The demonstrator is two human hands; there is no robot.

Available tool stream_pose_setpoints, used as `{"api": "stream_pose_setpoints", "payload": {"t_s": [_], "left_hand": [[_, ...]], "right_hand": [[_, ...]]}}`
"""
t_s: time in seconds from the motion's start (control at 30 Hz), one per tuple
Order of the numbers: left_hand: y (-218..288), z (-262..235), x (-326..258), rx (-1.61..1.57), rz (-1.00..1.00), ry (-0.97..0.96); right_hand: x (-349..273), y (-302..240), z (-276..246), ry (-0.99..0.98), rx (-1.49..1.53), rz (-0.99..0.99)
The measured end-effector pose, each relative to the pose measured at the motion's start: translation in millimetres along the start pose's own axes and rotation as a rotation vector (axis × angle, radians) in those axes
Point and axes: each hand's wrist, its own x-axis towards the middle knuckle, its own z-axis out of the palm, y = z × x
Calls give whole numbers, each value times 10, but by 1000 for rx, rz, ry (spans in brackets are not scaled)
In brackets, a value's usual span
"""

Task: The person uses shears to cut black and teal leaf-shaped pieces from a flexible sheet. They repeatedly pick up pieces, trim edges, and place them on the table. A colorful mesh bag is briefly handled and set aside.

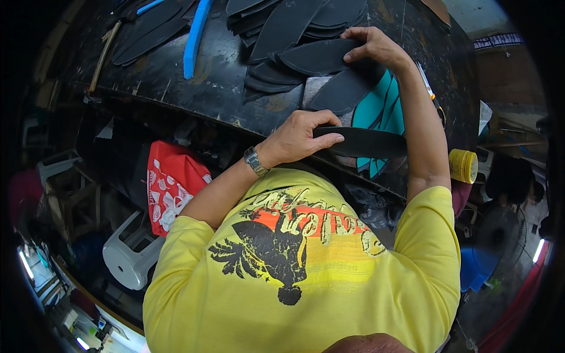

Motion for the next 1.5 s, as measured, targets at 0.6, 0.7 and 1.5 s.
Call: {"api": "stream_pose_setpoints", "payload": {"t_s": [0.6, 0.7, 1.5], "left_hand": [[-31, 15, 29, 17, 89, 42], [-26, 12, 21, 29, 76, 45], [-43, 24, 6, -60, -46, 49]], "right_hand": [[-626, 114, -108, 340, 183, -157], [-641, 129, -42, 268, 234, -50], [-1785, 323, -227, 786, 385, -112]]}}
